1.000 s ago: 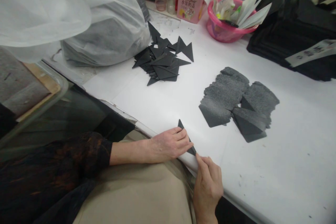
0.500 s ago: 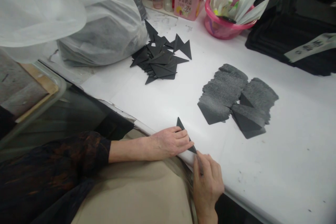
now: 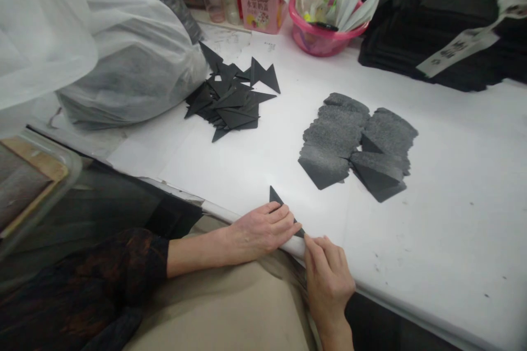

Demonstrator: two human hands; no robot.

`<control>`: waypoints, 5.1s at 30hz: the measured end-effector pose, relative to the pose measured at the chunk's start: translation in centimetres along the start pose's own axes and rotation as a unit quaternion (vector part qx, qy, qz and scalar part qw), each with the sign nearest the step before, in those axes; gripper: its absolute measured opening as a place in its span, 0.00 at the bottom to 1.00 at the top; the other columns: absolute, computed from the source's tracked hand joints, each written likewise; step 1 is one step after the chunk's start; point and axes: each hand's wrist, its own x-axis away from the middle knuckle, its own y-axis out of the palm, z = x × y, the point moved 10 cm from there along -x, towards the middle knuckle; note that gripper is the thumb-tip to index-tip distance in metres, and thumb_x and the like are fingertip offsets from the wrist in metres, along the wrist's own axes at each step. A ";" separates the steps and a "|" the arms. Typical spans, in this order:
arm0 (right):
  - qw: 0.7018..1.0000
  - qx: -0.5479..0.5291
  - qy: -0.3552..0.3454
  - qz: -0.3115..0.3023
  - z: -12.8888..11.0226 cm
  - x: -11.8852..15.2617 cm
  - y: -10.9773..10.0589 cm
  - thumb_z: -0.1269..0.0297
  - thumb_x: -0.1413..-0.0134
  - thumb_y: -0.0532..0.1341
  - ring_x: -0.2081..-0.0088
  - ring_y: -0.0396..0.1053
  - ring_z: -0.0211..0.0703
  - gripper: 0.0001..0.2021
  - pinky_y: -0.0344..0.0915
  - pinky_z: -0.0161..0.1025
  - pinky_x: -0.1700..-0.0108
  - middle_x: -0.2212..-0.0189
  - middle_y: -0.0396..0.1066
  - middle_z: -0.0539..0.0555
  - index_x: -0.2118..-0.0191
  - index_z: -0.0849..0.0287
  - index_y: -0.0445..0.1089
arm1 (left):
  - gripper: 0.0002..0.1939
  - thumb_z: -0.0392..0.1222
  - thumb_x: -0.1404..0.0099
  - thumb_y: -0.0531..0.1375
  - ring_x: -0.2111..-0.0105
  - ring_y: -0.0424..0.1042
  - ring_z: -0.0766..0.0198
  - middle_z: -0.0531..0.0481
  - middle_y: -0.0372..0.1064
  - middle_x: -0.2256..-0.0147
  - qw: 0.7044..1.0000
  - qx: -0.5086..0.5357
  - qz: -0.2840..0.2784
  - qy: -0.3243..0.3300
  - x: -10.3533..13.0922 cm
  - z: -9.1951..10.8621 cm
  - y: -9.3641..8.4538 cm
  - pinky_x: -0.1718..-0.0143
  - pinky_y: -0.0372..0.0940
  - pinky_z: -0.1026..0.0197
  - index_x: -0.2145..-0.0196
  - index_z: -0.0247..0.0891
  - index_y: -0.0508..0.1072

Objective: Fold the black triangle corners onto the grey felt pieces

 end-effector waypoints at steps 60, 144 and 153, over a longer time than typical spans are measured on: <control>0.995 -0.039 0.096 -0.014 1.8 2.4 -0.7 0.76 0.42 0.59 0.50 0.65 0.45 0.16 0.66 0.48 0.44 0.57 0.69 0.56 0.49 0.60 0.68 | 0.19 0.36 0.28 0.51 0.46 0.63 0.54 0.44 0.67 0.51 0.999 -0.027 -0.028 0.029 0.1 1.3 1.5 0.47 0.63 0.50 0.41 0.36 0.64; 0.987 0.151 0.061 -0.002 6.4 -11.5 3.7 0.72 0.49 0.63 0.54 0.70 0.51 0.17 0.68 0.45 0.58 0.54 0.70 0.58 0.51 0.59 0.68 | 0.19 0.54 0.41 0.64 0.70 0.74 0.61 0.49 0.73 0.70 0.639 0.532 0.247 -0.498 8.1 -16.8 2.0 0.69 0.70 0.62 0.60 0.34 0.73; 0.987 0.157 0.003 0.019 6.2 -10.8 4.8 0.77 0.46 0.56 0.58 0.72 0.46 0.20 0.71 0.40 0.58 0.57 0.72 0.58 0.47 0.62 0.63 | 0.10 0.42 0.32 0.55 0.65 0.71 0.65 0.49 0.72 0.63 0.802 0.486 0.090 -0.337 0.7 -11.1 2.9 0.64 0.65 0.66 0.57 0.39 0.73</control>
